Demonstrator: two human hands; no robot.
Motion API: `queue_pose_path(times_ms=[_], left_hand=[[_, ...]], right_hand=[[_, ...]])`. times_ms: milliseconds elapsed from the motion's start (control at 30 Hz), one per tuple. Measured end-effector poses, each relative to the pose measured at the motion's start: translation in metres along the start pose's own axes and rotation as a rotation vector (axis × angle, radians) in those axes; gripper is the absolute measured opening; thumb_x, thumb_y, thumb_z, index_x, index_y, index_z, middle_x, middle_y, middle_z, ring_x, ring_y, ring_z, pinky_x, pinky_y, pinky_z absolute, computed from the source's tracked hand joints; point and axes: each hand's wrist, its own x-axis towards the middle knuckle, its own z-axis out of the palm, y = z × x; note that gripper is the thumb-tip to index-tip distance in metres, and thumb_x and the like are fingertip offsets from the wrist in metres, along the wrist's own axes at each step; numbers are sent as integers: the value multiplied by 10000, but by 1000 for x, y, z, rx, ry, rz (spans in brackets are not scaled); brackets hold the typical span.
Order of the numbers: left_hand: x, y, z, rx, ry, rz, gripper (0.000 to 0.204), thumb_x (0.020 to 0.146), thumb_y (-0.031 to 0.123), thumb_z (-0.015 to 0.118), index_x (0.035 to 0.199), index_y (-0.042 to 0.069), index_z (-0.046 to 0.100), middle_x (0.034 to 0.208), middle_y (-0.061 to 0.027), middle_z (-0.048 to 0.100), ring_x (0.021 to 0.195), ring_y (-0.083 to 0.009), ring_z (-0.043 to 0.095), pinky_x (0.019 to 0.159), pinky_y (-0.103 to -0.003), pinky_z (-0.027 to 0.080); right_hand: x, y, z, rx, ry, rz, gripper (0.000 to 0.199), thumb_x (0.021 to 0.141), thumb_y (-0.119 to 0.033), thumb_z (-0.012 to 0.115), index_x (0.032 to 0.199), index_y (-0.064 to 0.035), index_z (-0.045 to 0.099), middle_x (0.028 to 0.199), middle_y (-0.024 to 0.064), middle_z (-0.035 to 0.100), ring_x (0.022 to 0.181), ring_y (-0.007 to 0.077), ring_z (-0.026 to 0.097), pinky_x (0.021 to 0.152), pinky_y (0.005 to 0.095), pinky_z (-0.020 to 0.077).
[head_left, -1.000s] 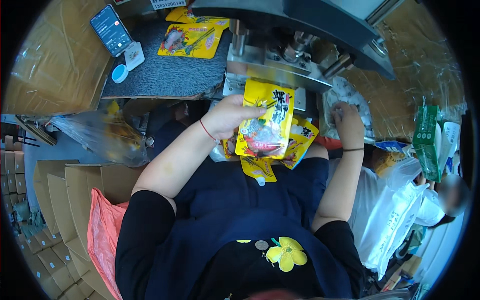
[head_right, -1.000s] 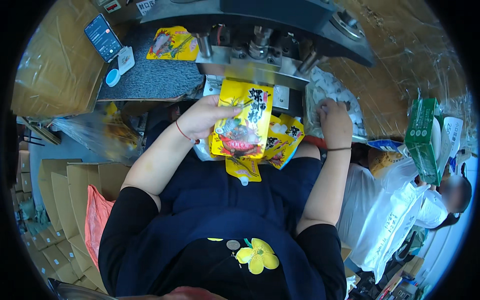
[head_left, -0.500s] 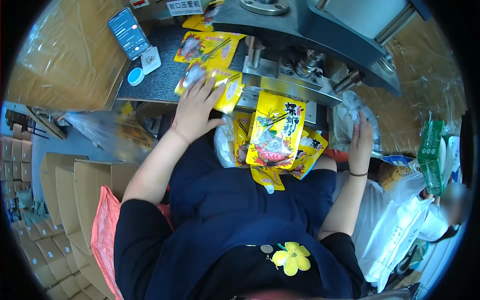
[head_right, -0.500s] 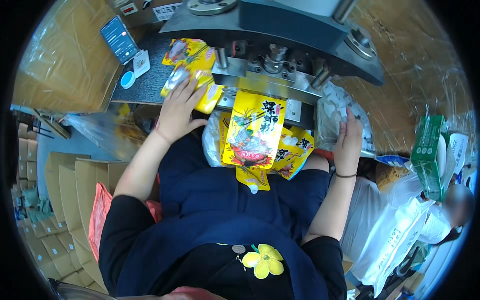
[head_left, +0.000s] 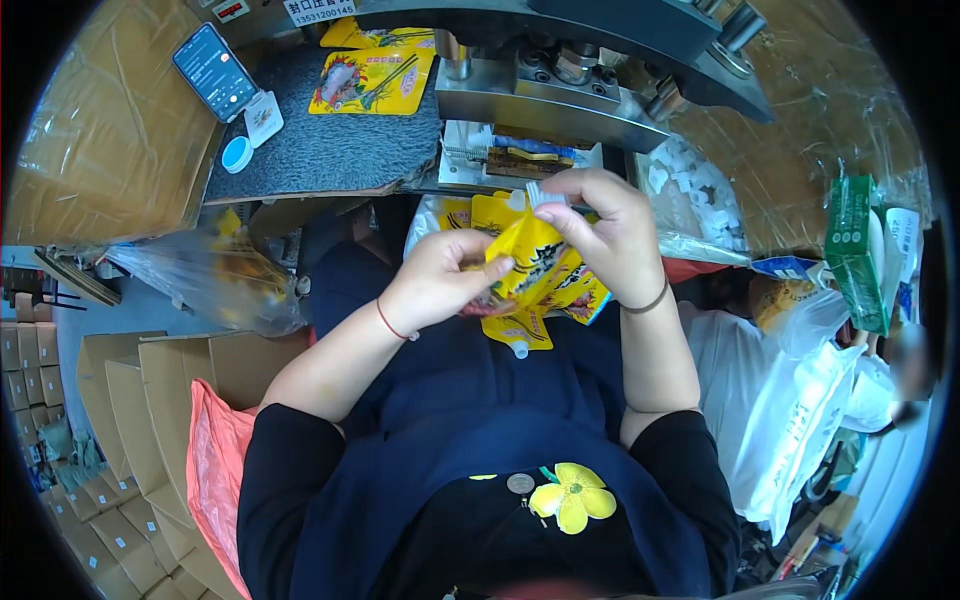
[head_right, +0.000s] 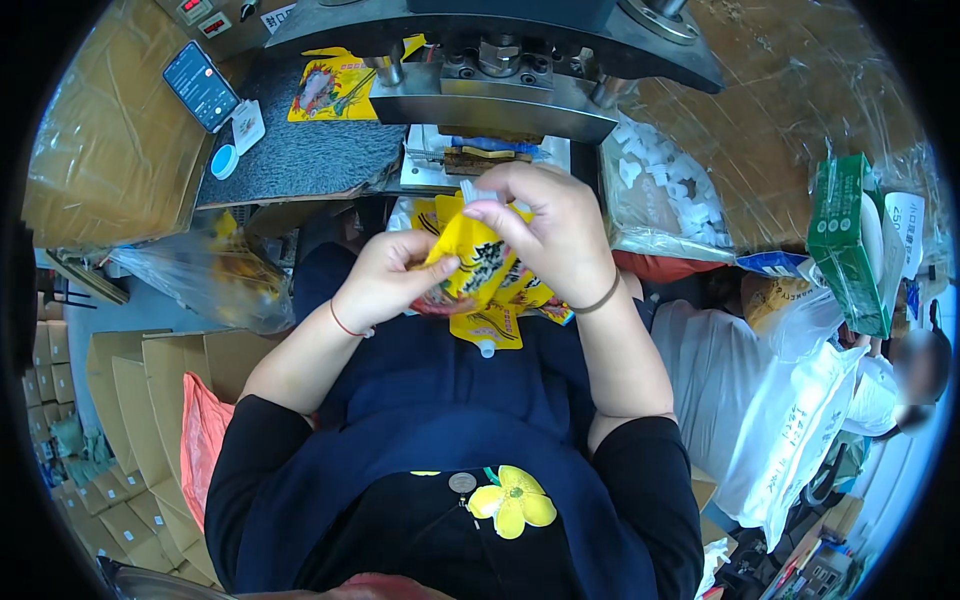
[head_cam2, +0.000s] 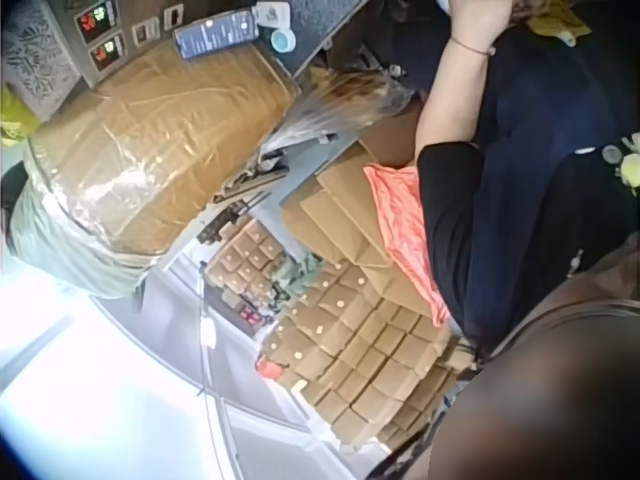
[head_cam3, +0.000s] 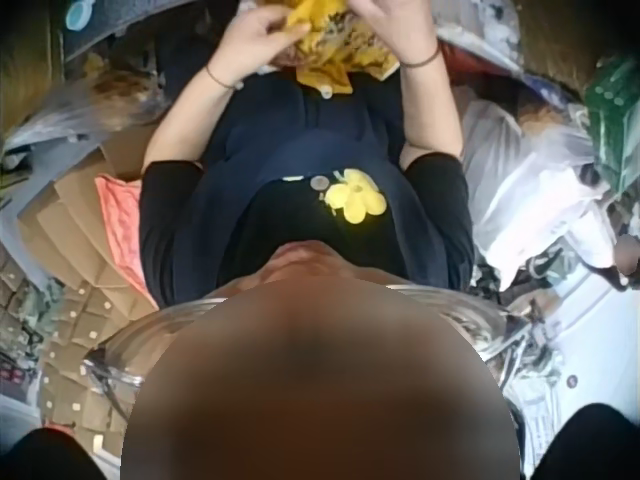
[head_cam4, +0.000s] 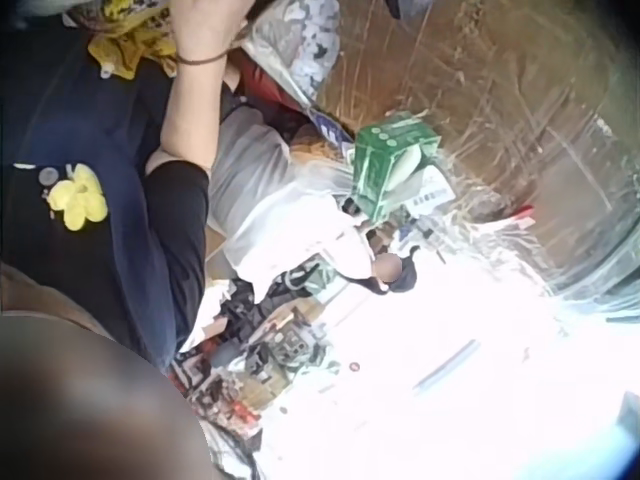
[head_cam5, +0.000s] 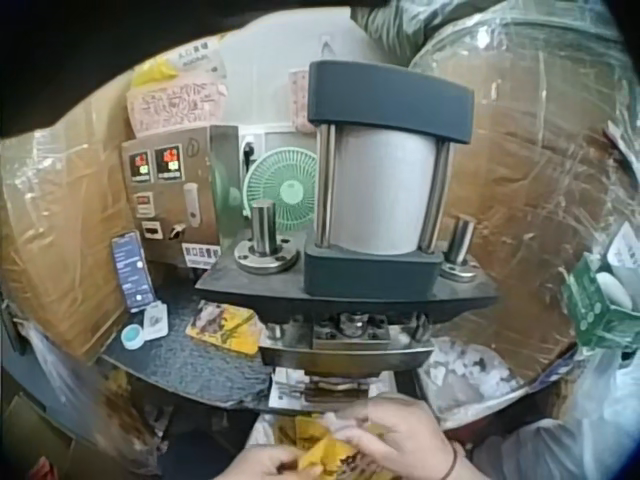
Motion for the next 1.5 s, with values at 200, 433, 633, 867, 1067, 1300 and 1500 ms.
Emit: queue_pose_path(times_ms=[200, 433, 633, 867, 1067, 1300, 1500], left_hand=[[6, -5, 18, -360, -223, -176, 332, 981, 156, 664, 1252, -34, 633, 1159, -79, 715, 1021, -133, 680, 944, -294, 528], [47, -4, -6, -629, -168, -152, 361, 889, -32, 631, 1248, -62, 611, 1194, -150, 706, 1036, -221, 713, 929, -363, 566], [67, -12, -21, -463, 55, -38, 350, 916, 80, 689, 1224, -33, 567, 1089, -131, 706, 919, -220, 711, 855, -365, 570], [100, 10, -176, 1255, 871, 625, 505, 934, 268, 609, 1379, 48, 518, 1381, -292, 514, 1324, -410, 478, 1093, -489, 386], [33, -14, -121, 1480, 506, 520, 515, 938, 376, 623, 1380, 113, 583, 1427, -205, 531, 1366, -359, 465, 1114, -489, 352], [-17, -17, -78, 118, 510, 217, 178, 966, 70, 634, 1116, 0, 701, 958, -45, 721, 869, -114, 664, 789, -254, 525], [-2, -12, -19, 185, 170, 166, 167, 908, 87, 737, 1020, -34, 709, 873, -31, 718, 794, -66, 664, 692, -227, 534]], right_hand=[[-11, 19, -22, 33, -316, 108, 269, 1039, -229, 529, 1037, 8, 657, 935, 158, 671, 859, 305, 653, 799, 371, 516], [-22, 97, -73, -757, 13, 246, 234, 913, -62, 619, 1143, -39, 656, 1121, 188, 650, 935, 393, 652, 814, 441, 521], [-37, 132, -69, -736, 8, 334, 251, 870, -71, 654, 1118, -41, 653, 1096, 201, 638, 1042, 419, 617, 892, 450, 502], [-40, 132, -71, -672, 99, 322, 252, 857, -103, 696, 1082, -3, 641, 1043, 194, 660, 893, 359, 637, 795, 438, 508], [-54, 90, -80, -639, 227, 280, 211, 862, -125, 728, 1011, 4, 651, 915, 155, 643, 788, 319, 612, 740, 396, 492], [-50, 58, -47, -427, 229, 176, 290, 1057, -238, 479, 1008, 10, 621, 943, 170, 619, 883, 312, 605, 828, 347, 471], [-16, -1, -4, 41, -13, 71, 106, 967, -51, 615, 1059, 0, 618, 971, 86, 637, 838, 168, 614, 763, 283, 487]])
